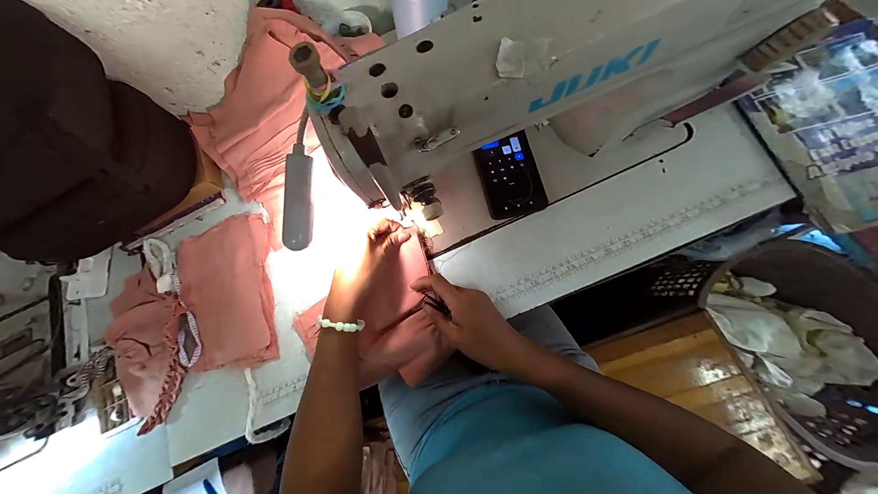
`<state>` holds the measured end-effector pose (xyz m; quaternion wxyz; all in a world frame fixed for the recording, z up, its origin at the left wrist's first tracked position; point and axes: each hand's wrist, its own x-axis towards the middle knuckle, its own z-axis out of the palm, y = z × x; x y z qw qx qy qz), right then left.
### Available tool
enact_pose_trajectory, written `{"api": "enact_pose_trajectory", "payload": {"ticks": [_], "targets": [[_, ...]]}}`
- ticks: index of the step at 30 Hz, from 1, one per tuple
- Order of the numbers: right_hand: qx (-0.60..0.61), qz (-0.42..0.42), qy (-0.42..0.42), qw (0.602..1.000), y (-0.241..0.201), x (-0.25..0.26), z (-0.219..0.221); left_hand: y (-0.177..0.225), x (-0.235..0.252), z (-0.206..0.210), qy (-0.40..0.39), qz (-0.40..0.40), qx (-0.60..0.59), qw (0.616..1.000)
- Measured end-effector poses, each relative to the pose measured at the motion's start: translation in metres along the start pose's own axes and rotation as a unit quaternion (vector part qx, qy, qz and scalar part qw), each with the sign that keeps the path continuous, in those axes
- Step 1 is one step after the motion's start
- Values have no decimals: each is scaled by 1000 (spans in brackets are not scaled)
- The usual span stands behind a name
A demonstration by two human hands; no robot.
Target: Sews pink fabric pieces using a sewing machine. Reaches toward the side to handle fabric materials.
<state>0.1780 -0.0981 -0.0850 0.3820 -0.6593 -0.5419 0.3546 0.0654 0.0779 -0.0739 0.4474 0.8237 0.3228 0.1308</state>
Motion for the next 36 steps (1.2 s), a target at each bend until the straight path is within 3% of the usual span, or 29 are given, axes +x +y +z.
{"api": "enact_pose_trajectory", "payload": {"ticks": [10,20,30,36], "targets": [[19,0,-2,1000,2,1,-1,13,5,8,21,-101,15,995],[39,27,-15,999,1,4,-6,7,9,18,72,-121,-6,990],[41,31,-13,999,1,4,-6,9,6,19,73,-131,-22,988],[30,43,-19,998,1,5,-5,24,4,29,108,-168,103,974]]}}
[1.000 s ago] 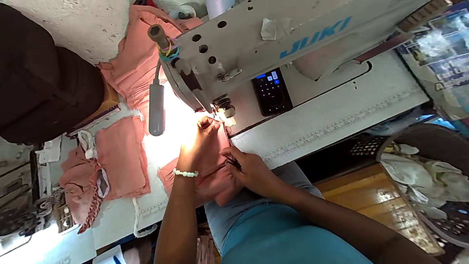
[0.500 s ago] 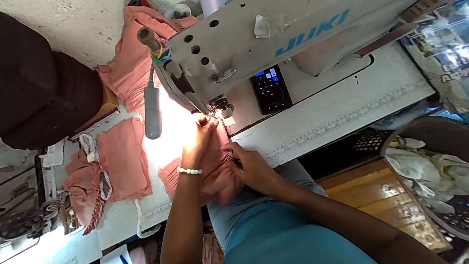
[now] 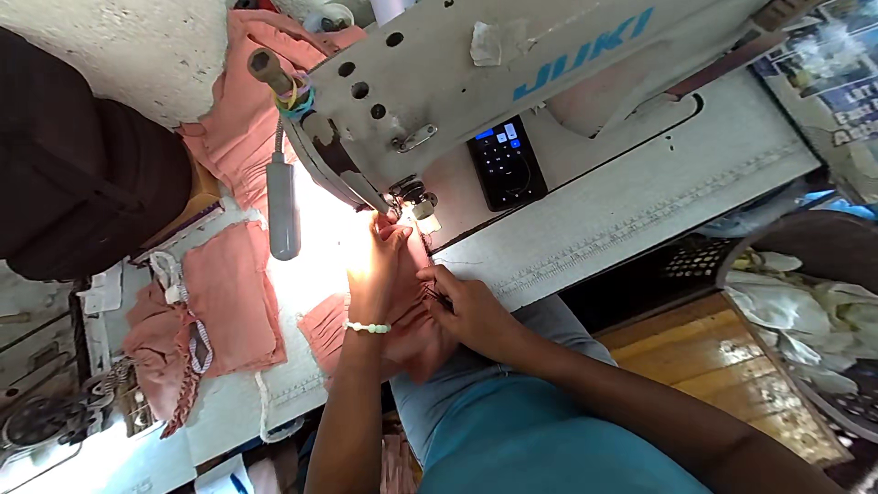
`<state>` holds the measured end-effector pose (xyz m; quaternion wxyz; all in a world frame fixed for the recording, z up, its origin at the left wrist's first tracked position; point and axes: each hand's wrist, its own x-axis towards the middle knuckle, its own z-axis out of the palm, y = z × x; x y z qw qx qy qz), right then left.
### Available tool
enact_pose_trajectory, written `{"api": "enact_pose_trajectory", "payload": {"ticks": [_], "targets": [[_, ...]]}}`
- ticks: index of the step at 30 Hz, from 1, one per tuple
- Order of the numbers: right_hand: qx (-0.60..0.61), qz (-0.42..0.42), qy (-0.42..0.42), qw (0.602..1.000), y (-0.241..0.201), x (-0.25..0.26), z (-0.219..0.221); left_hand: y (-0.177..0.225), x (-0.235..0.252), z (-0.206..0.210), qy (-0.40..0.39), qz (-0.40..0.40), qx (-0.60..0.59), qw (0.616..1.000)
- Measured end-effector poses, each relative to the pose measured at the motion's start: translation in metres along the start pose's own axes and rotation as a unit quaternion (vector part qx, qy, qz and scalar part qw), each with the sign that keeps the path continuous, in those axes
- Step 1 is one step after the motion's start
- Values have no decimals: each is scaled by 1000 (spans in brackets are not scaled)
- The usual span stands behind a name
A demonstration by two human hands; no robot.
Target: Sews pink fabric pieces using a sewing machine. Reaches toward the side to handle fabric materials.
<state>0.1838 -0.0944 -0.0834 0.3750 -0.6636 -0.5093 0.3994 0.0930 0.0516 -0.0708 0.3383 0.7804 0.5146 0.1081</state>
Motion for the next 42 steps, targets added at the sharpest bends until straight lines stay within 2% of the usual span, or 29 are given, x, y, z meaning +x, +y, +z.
{"api": "enact_pose_trajectory", "payload": {"ticks": [2,3,6,10,14,18,20,24,28,32,36,39,42], "targets": [[-7,16,-12,1000,-2,1,-2,13,-7,2,22,-13,100,995],[-10,24,-19,999,-3,1,-3,15,-10,5,42,6,135,990],[-17,40,-31,999,-6,3,-5,5,-15,15,88,128,158,975],[-19,54,-41,998,-8,4,-7,-12,-20,17,71,243,156,955],[-11,50,-60,997,-9,9,-11,-27,-33,9,23,263,141,954],[-21,33,-73,997,-12,21,-9,-44,-29,10,67,275,175,943],[-34,-3,-43,998,-8,23,-8,-46,-26,11,88,277,184,939],[-111,-116,128,979,10,27,-13,-48,-26,15,100,304,172,932],[-178,-204,131,954,19,42,-18,-50,-24,17,94,323,171,926],[-230,-203,111,945,22,52,-14,-49,-21,17,94,330,159,926],[-224,-198,108,948,20,52,-19,-48,-17,17,85,335,168,923],[-224,-219,158,936,24,45,-35,-49,-18,19,81,333,174,923],[-241,-209,240,917,39,31,-75,-49,-17,19,74,334,166,925]]}}
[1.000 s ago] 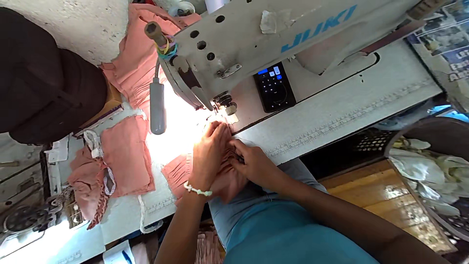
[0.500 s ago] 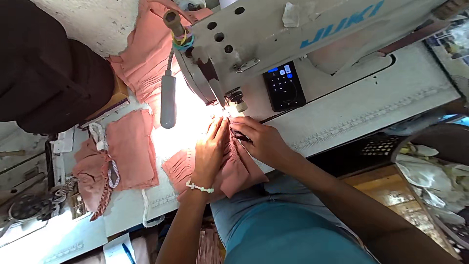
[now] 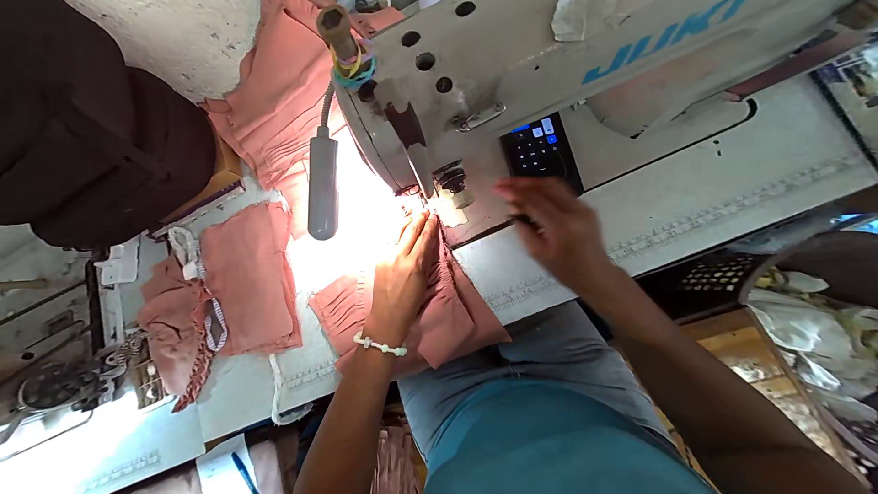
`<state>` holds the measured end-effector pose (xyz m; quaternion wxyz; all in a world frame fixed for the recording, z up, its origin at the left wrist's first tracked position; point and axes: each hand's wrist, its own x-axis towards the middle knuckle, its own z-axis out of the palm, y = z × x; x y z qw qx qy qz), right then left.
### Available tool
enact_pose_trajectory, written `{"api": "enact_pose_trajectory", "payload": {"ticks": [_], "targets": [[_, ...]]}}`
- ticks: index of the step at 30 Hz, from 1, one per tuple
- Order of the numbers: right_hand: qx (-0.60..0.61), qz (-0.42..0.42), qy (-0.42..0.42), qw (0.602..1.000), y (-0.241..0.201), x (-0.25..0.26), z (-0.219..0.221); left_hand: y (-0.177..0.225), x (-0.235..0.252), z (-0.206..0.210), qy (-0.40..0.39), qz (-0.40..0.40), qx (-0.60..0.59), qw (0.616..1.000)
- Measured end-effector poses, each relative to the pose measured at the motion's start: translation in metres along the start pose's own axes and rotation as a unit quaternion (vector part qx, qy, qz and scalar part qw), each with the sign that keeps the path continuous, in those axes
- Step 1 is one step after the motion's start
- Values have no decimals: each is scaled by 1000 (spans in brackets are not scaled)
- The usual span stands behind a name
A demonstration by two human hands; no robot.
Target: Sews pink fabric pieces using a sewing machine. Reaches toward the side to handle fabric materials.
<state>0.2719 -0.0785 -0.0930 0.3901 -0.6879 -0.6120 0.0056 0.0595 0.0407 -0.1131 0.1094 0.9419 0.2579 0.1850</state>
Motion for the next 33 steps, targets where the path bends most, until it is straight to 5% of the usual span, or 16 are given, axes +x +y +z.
{"api": "enact_pose_trajectory", "payload": {"ticks": [6,11,33], "targets": [[-191,76,142,968,75,-24,-71,6,1,-2,-17,-44,3,999],[-259,114,155,946,114,-36,-88,5,2,-3,-27,-52,-7,998],[-274,156,114,942,110,-28,-81,-3,11,-6,-24,-45,2,999]]}}
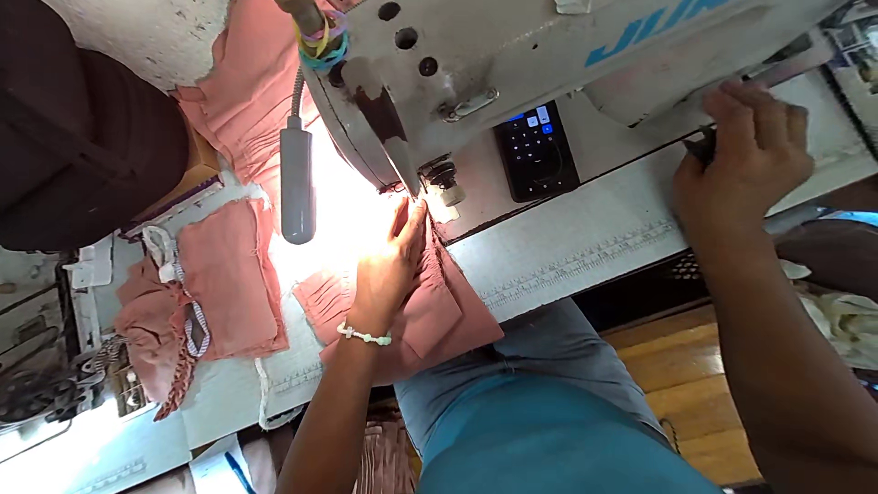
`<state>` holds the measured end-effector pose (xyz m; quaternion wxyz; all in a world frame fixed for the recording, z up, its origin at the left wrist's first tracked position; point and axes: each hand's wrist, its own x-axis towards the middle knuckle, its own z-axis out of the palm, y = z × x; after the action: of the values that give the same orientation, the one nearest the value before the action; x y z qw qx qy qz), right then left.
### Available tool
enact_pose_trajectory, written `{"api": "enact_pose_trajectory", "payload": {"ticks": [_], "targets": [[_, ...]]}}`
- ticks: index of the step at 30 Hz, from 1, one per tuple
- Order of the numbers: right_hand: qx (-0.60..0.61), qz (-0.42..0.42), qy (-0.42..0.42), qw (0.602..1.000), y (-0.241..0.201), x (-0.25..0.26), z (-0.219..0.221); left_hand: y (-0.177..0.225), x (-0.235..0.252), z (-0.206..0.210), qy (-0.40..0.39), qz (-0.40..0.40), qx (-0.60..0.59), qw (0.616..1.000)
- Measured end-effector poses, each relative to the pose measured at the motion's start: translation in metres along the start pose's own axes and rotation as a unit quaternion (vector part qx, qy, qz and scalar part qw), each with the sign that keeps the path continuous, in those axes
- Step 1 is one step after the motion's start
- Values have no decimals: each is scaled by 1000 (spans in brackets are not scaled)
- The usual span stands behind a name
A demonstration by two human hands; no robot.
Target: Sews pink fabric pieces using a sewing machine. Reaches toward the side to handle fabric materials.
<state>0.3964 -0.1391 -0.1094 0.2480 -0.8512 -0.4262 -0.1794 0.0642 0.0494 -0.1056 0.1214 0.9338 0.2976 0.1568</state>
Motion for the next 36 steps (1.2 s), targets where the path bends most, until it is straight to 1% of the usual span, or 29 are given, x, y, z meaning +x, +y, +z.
{"api": "enact_pose_trajectory", "payload": {"ticks": [2,5,10,13,15,18,20,22,25,28,30,33,36], "targets": [[13,13,-35,999,1,-4,-3,0,-1,0,-1,6,-6,1000],[17,28,-39,999,0,-3,-4,1,-3,0,1,4,-9,1000],[16,7,6,1000,2,-3,-3,0,-2,1,10,8,-3,1000],[20,-18,28,999,5,-2,-1,-3,1,0,-4,5,-4,1000],[40,-20,33,998,5,-4,-2,0,0,-3,-22,-7,-6,1000],[83,9,48,995,-17,-11,-13,21,-14,-15,-21,-18,-30,999],[125,6,30,992,-45,-23,-20,37,-35,-18,12,-9,-51,999],[192,-38,-19,980,-77,-41,-20,44,-53,-12,33,-9,-48,998],[290,-173,-89,937,-123,-65,-7,39,-61,-4,58,-10,-56,997],[309,-273,-152,898,-157,-78,5,33,-58,-5,83,4,-41,996],[292,-297,-162,895,-169,-81,12,30,-58,-8,91,24,-30,995],[260,-298,-155,905,-172,-82,18,25,-59,-14,77,33,-58,995],[261,-297,-161,904,-172,-82,17,23,-59,-19,72,38,-72,994]]}}
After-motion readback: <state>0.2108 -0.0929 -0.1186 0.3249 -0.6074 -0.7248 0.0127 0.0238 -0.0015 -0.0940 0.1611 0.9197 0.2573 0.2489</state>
